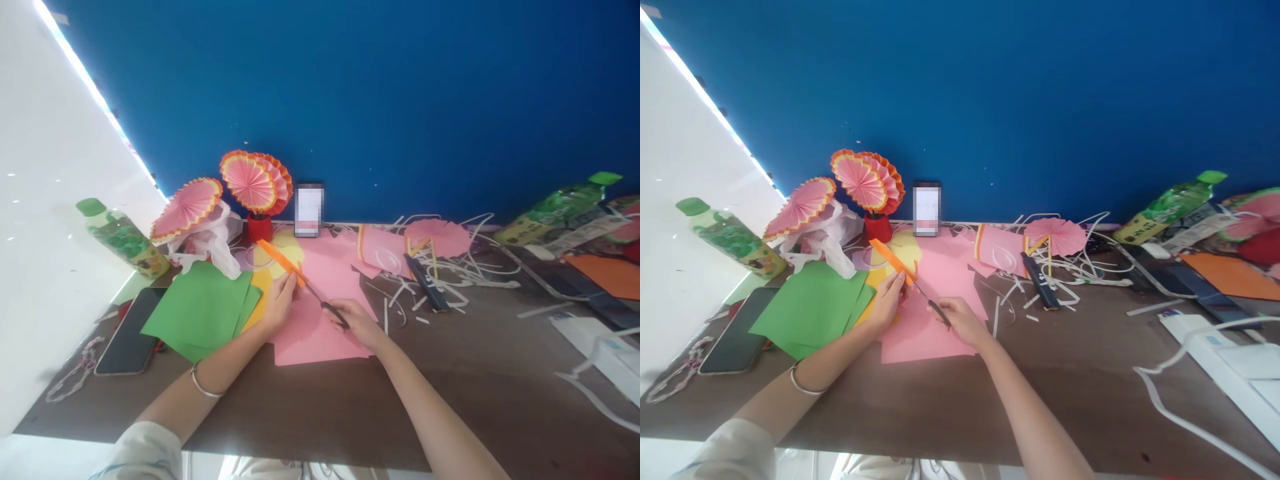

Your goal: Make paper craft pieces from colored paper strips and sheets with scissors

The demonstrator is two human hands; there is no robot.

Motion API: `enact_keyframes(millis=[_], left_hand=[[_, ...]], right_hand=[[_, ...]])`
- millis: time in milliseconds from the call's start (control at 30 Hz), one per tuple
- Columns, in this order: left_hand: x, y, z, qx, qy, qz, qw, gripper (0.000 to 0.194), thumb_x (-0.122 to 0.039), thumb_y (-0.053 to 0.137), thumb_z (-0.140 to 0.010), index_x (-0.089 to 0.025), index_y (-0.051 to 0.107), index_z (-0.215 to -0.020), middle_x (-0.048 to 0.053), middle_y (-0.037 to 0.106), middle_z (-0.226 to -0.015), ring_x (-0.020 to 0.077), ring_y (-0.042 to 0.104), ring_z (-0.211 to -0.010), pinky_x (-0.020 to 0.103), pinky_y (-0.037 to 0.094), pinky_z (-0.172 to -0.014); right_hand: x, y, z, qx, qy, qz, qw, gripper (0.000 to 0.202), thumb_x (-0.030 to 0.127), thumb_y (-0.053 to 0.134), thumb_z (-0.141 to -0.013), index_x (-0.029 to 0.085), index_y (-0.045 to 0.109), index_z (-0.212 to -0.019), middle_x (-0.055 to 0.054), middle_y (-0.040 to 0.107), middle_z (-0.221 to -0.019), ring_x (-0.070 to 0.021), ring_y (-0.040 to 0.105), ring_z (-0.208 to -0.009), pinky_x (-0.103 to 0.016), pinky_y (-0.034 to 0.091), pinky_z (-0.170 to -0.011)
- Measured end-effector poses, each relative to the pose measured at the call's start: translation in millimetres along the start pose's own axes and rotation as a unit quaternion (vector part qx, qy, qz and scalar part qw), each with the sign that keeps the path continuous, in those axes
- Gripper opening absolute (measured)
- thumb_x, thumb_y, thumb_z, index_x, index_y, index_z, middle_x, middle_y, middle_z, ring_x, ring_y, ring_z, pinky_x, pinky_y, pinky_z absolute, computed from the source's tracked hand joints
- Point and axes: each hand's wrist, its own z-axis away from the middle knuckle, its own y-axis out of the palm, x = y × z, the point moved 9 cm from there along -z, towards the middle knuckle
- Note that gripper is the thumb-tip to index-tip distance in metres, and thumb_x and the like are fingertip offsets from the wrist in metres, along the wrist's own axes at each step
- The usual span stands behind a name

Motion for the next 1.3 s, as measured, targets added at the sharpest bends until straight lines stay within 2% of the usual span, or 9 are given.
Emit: enact_keyframes(millis=[167,467,700,800,1133,1300], left_hand=[[2.7,-0.4,0.1,-0.003,-0.013,0.002,1.000,0.039,-0.048,0.040,-0.083,-0.017,0.042,-0.060,-0.003,0.041,-0.052,0.0077,0.036,-0.048,0.021,0.027,-0.046],[6.5,-1.9,-0.7,-0.008,-0.023,0.024,0.999,0.035,-0.044,0.042,-0.082,-0.017,0.044,-0.061,-0.003,0.042,-0.053,0.0079,0.037,-0.047,0.021,0.027,-0.045],[5.5,-20.3,-5.5,-0.094,-0.006,0.044,0.995,0.029,-0.039,0.044,-0.082,-0.019,0.038,-0.061,-0.005,0.038,-0.053,0.0079,0.038,-0.049,0.021,0.034,-0.051],[6.8,-24.6,-7.4,-0.111,0.001,0.037,0.993,0.032,-0.041,0.045,-0.081,-0.018,0.038,-0.060,-0.005,0.036,-0.054,0.0080,0.036,-0.049,0.021,0.033,-0.051],[3.3,-26.2,-7.2,-0.109,0.026,-0.003,0.994,0.035,-0.043,0.044,-0.082,-0.018,0.040,-0.058,-0.005,0.037,-0.051,0.0085,0.036,-0.049,0.022,0.030,-0.049],[0.3,-19.3,-3.3,-0.089,0.012,0.005,0.996,0.036,-0.046,0.047,-0.080,-0.018,0.039,-0.059,-0.005,0.035,-0.052,0.0073,0.033,-0.046,0.021,0.028,-0.045]], right_hand=[[3.4,-1.0,0.7,-0.002,-0.004,0.018,1.000,0.041,0.046,0.057,-0.074,0.018,0.038,-0.051,0.007,0.035,-0.046,-0.0060,0.031,-0.043,-0.024,0.022,-0.045],[-4.2,-6.0,-0.6,-0.014,-0.006,0.033,0.999,0.038,0.047,0.057,-0.074,0.018,0.042,-0.054,0.007,0.037,-0.047,-0.0066,0.032,-0.044,-0.023,0.024,-0.045],[0.0,-3.2,1.7,0.002,-0.001,0.046,0.999,0.040,0.047,0.057,-0.074,0.018,0.040,-0.051,0.006,0.037,-0.047,-0.0072,0.034,-0.045,-0.023,0.025,-0.047],[1.6,0.1,2.7,0.012,0.002,0.045,0.999,0.040,0.047,0.057,-0.073,0.018,0.041,-0.051,0.006,0.038,-0.046,-0.0073,0.034,-0.045,-0.024,0.025,-0.047],[2.1,2.4,3.1,0.017,0.001,0.039,0.999,0.038,0.045,0.057,-0.075,0.017,0.043,-0.053,0.006,0.040,-0.046,-0.0073,0.037,-0.045,-0.023,0.027,-0.048],[2.5,2.1,3.6,0.014,-0.006,0.037,0.999,0.037,0.042,0.056,-0.077,0.017,0.043,-0.054,0.006,0.040,-0.046,-0.0069,0.036,-0.045,-0.023,0.027,-0.049]])
